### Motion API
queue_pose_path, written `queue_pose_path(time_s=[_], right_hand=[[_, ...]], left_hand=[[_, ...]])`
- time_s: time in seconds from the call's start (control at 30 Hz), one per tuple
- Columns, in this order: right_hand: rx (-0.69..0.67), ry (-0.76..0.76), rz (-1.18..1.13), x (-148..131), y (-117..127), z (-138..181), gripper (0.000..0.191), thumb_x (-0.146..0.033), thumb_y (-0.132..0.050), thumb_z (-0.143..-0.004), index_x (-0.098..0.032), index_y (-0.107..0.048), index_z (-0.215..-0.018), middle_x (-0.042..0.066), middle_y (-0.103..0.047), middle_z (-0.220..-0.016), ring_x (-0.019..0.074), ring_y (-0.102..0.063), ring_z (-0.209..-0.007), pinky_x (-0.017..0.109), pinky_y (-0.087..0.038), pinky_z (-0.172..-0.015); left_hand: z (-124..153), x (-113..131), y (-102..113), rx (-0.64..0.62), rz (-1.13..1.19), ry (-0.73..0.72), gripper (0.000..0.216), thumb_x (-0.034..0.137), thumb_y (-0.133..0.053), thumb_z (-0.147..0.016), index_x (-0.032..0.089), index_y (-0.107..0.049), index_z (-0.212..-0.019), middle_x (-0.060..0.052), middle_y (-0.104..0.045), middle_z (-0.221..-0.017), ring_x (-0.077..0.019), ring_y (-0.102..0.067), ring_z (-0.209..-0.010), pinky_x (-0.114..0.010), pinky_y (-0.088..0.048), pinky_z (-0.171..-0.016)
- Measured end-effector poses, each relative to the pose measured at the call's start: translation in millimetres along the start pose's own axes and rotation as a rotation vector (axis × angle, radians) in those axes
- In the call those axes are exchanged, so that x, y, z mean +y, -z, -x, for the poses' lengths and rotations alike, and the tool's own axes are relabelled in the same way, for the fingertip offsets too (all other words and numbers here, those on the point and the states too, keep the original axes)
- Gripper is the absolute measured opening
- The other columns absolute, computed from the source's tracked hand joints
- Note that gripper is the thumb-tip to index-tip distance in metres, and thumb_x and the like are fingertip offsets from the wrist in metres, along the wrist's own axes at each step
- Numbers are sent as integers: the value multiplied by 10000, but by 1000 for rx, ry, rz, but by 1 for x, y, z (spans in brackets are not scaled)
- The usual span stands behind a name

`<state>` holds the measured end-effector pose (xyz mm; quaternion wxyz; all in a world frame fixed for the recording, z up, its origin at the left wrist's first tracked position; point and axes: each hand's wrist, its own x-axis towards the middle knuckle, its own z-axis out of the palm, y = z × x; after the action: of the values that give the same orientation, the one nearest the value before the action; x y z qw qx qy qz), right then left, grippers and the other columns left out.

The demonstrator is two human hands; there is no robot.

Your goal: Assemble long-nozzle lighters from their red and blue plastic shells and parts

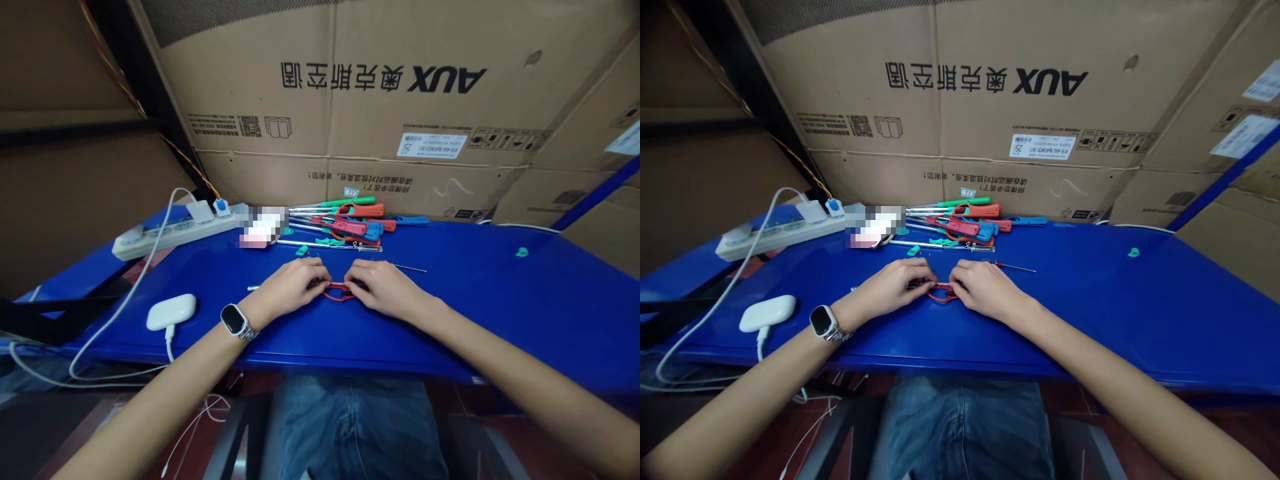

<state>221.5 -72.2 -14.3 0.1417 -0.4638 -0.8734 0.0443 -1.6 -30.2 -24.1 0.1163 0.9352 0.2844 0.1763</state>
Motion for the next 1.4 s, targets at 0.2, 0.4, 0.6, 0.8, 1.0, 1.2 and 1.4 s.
queue_pose_path(time_s=[0.2, 0.4, 0.6, 0.8, 1.0, 1.2, 1.4], right_hand=[[-26, -2, 10, -1, 1, -2, 152, -165, -535, -921, -155, -686, -910, 66, -679, -913, 157, -628, -753, 260, -418, -682], [-15, 20, -55, 4, 1, -3, 133, -138, -558, -890, -150, -689, -872, 57, -687, -886, 157, -628, -763, 260, -437, -702], [-15, 56, -113, 9, 1, -3, 124, -151, -576, -881, -150, -699, -867, 58, -698, -878, 146, -617, -725, 258, -444, -682], [10, -3, -130, 8, -1, -6, 111, -130, -597, -841, -153, -703, -815, 42, -694, -794, 139, -594, -685, 257, -428, -669], [-6, -6, -163, 9, 0, -7, 122, -133, -582, -854, -157, -698, -822, 49, -696, -823, 137, -593, -703, 252, -413, -670], [-112, -186, -403, 10, -1, -15, 109, -100, -585, -786, -153, -679, -768, -18, -643, -633, 93, -528, -549, 218, -390, -590], [-126, -246, -450, 14, -3, -16, 93, -134, -602, -759, -157, -691, -774, -21, -641, -612, 94, -521, -542, 215, -369, -560]], left_hand=[[0, 0, 0, 2, -22, -3, 188, 220, -505, -969, 180, -687, -995, -54, -650, -966, -177, -634, -883, -286, -498, -811], [1, 2, 0, -5, -46, 0, 207, 228, -499, -976, 187, -700, -1001, -54, -632, -945, -173, -625, -846, -283, -489, -789], [1, 3, 0, -19, -50, 11, 219, 230, -493, -981, 181, -706, -998, -56, -630, -938, -175, -626, -840, -288, -494, -780], [0, 3, 0, -10, -52, -4, 235, 237, -485, -985, 176, -712, -988, -63, -627, -936, -175, -621, -837, -293, -498, -776], [0, 2, -1, -3, -39, -15, 245, 245, -480, -987, 179, -716, -987, -62, -620, -931, -166, -618, -809, -290, -497, -764], [5, -6, -1, -18, -6, -58, 254, 240, -479, -992, 197, -719, -1060, -65, -627, -999, -165, -629, -861, -283, -497, -808], [6, -7, 2, -31, -53, -93, 259, 236, -456, -1007, 185, -689, -1108, -67, -642, -999, -171, -630, -874, -286, -491, -810]])
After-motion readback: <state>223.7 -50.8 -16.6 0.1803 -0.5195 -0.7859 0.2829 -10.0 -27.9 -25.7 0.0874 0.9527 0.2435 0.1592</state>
